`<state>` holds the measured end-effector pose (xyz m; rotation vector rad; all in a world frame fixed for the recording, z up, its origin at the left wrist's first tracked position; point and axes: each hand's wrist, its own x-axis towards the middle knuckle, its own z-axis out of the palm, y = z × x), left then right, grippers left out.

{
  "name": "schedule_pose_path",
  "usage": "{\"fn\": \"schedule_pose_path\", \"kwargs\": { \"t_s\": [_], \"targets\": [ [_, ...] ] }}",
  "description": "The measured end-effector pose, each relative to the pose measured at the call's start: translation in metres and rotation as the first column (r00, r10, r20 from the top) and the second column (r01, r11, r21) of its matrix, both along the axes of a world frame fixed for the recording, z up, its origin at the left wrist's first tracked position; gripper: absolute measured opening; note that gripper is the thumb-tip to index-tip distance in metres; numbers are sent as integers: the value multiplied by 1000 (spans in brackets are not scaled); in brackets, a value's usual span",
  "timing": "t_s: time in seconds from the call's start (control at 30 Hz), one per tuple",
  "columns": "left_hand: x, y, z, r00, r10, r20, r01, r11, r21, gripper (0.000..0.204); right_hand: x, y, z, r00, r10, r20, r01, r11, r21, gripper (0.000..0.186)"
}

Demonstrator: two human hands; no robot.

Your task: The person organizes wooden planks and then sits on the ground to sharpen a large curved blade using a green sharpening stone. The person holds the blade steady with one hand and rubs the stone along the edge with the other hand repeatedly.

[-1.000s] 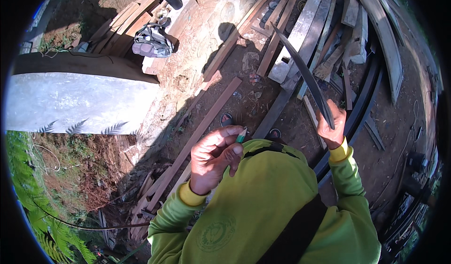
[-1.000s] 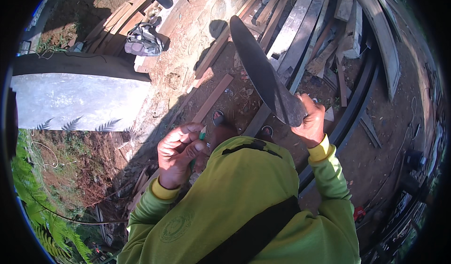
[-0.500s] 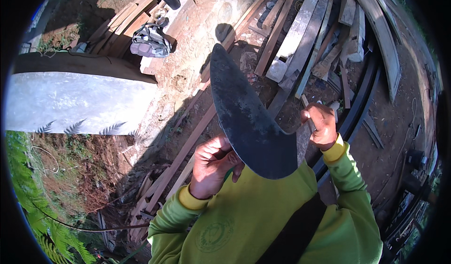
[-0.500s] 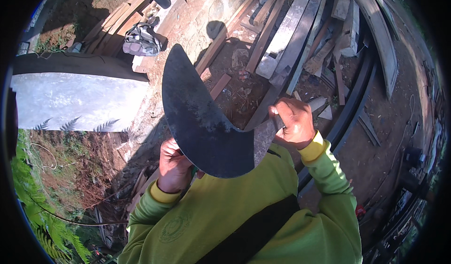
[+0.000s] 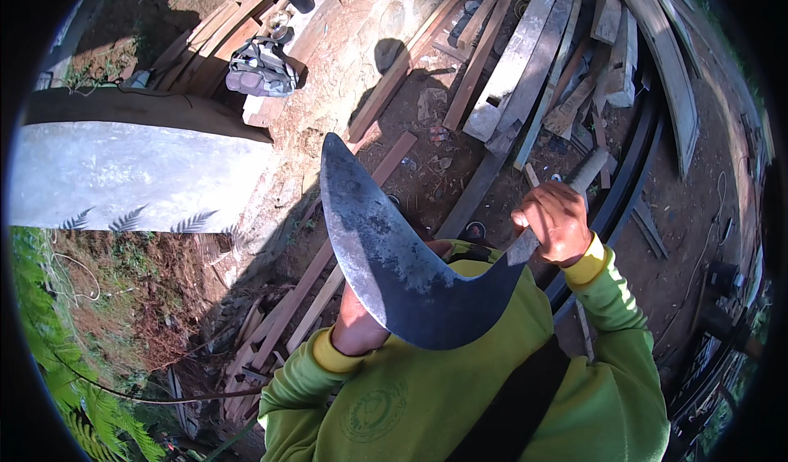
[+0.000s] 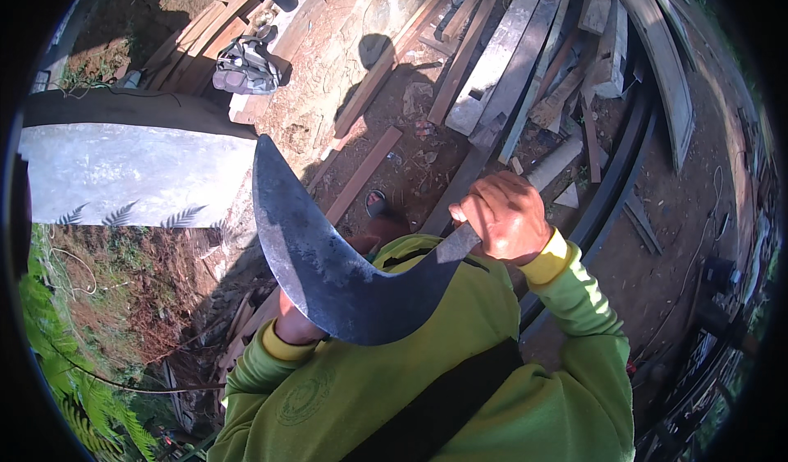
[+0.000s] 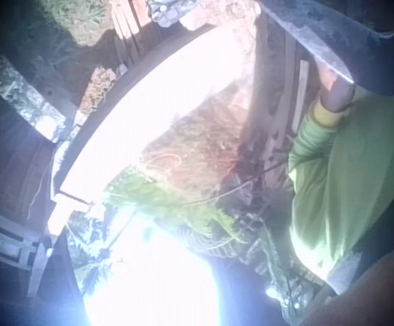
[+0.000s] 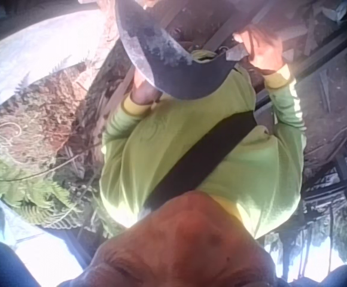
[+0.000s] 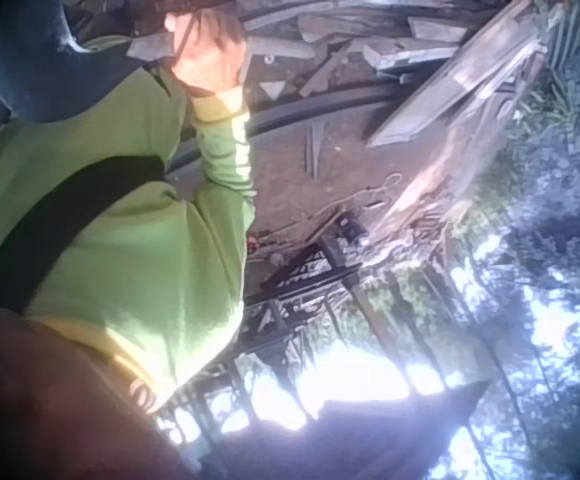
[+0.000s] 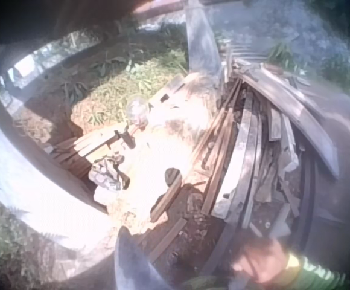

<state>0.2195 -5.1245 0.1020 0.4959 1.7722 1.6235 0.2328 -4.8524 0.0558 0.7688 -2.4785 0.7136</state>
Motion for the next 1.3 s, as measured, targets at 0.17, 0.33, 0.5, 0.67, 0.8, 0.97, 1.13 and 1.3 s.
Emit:
{"fn": "schedule_pose_path", "kwargs": {
  "t_s": [0.17,0.33,0.5,0.67,0.8,0.97,1.13,1.3],
  "targets": [
    [8,-2,-7,881,83,465,-221,943,251,41,0,2,-3,998,-7,-57,9,1000,30,19],
    [11,9,9,862,178,475,-310,927,214,40,1,4,1,997,19,-77,-14,998,68,19],
    [11,7,7,923,107,369,-187,964,188,41,1,7,6,997,42,-71,-35,995,91,20],
    [8,3,0,942,14,337,-60,990,126,40,1,7,4,993,32,-110,-22,996,86,22],
    [3,1,-1,977,-80,199,75,997,30,38,2,10,2,995,26,-99,-16,995,97,22],
    [-2,5,4,983,-150,109,155,987,-35,37,1,12,4,995,37,-97,-29,996,86,22],
    [-2,6,6,964,-103,246,95,995,42,38,1,11,5,996,40,-84,-33,996,81,22],
    [-1,7,6,964,-95,250,72,992,99,36,1,11,5,997,49,-65,-43,995,87,22]
  ]
}}
